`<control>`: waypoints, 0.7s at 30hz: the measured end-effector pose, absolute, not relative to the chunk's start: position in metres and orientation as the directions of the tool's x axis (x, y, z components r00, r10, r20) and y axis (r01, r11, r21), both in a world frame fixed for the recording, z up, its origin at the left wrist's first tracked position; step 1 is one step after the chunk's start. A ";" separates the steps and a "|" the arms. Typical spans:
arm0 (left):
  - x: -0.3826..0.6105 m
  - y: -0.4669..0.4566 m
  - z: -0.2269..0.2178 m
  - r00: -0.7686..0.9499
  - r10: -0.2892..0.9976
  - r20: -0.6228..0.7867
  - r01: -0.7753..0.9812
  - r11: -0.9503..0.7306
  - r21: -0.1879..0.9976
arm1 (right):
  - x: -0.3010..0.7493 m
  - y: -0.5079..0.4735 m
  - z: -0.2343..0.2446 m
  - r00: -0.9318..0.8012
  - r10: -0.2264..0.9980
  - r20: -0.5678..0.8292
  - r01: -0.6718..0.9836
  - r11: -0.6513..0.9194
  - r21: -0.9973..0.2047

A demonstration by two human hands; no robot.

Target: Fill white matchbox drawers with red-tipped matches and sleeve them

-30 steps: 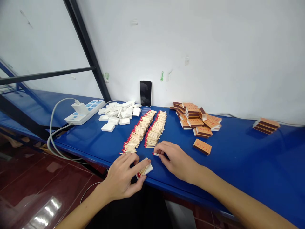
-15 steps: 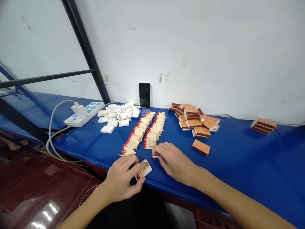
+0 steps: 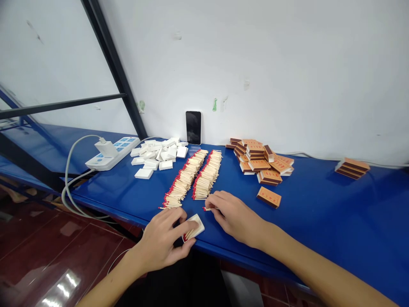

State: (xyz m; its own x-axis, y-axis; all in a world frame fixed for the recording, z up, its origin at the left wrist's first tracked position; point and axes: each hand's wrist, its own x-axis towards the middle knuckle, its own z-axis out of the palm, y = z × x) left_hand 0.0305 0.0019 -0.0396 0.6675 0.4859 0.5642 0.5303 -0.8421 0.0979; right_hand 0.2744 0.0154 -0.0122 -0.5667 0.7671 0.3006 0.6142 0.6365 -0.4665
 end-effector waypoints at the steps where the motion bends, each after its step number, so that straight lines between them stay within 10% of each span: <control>1: 0.030 0.002 -0.040 0.672 0.481 0.563 0.525 -0.846 0.096 | 0.275 0.015 -0.012 -0.574 0.762 0.298 0.622 0.643 -0.446; 21: 0.031 0.003 -0.045 0.580 0.479 0.658 0.495 -0.850 0.183 | 0.275 0.013 -0.016 -0.546 0.770 0.329 0.551 0.626 -0.551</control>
State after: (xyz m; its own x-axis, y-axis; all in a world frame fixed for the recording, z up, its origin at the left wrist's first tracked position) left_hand 0.0305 0.0027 -0.0447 0.5802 0.4795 0.6584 0.4946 -0.8497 0.1829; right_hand 0.2749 0.0130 -0.0161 -0.5461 0.7704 0.3289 0.5514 0.6262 -0.5513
